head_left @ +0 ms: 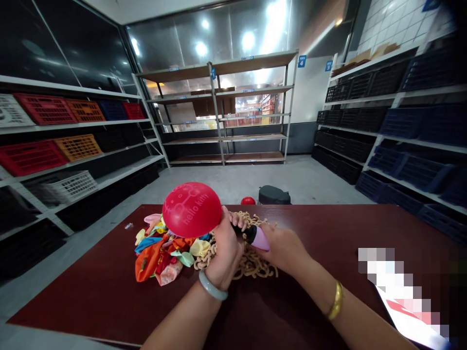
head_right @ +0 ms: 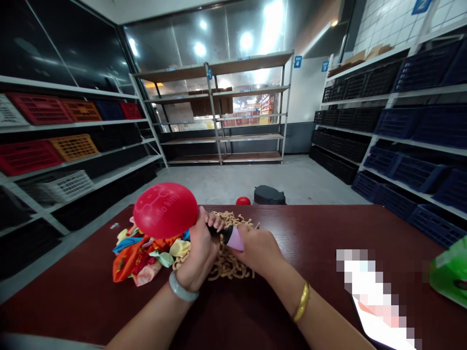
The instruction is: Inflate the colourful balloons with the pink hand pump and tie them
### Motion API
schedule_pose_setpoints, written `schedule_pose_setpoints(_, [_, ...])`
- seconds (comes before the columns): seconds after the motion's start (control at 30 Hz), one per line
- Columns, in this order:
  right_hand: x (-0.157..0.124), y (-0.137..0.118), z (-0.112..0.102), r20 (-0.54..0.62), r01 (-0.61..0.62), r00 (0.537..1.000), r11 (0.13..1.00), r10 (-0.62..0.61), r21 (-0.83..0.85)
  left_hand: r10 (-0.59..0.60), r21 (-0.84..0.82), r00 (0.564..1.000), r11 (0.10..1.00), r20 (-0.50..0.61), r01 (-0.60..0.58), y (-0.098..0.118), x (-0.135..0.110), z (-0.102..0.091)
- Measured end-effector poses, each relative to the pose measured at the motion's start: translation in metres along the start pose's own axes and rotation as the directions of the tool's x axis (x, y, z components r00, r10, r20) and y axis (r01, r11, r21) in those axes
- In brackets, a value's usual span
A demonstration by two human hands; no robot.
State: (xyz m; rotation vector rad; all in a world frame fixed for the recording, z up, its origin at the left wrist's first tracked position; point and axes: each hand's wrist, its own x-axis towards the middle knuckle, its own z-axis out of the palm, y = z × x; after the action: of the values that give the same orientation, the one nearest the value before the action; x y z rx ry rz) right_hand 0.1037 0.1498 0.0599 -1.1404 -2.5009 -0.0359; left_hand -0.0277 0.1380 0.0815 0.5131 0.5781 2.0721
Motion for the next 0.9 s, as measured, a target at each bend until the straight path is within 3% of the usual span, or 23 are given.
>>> schedule_pose_setpoints(0.1, [0.002,0.003,0.001,-0.016,0.023,1.0,0.999,-0.022,0.033,0.012,0.003,1.0,1.0,0.021,-0.012,0.015,0.012,-0.008])
schedule_pose_setpoints(0.23, [0.005,0.013,0.001,-0.009,0.041,0.999,0.999,-0.041,0.031,0.044,-0.047,0.999,0.998,0.008,-0.044,0.057,0.043,-0.028])
schedule_pose_setpoints(0.33, [0.006,0.021,-0.002,0.006,0.057,0.998,0.998,-0.058,0.016,0.146,-0.076,0.989,0.986,-0.003,-0.146,0.086,0.06,-0.041])
schedule_pose_setpoints(0.4, [0.006,0.025,-0.005,0.008,0.061,0.998,0.998,-0.061,-0.002,0.188,-0.084,0.982,0.979,-0.001,-0.188,0.094,0.065,-0.044])
schedule_pose_setpoints(0.5, [0.006,0.028,-0.005,0.011,0.045,0.999,0.998,-0.044,-0.032,0.175,-0.099,0.985,0.98,-0.011,-0.175,0.084,0.061,-0.042])
schedule_pose_setpoints(0.77, [0.001,0.01,0.002,0.009,0.016,1.0,1.0,-0.016,-0.005,0.009,-0.015,1.0,1.0,-0.012,-0.009,0.01,0.013,-0.009])
schedule_pose_setpoints(0.9, [0.001,0.003,-0.001,0.013,0.001,1.0,0.999,-0.001,0.033,0.01,0.02,1.0,1.0,0.007,-0.01,-0.001,0.0,0.0])
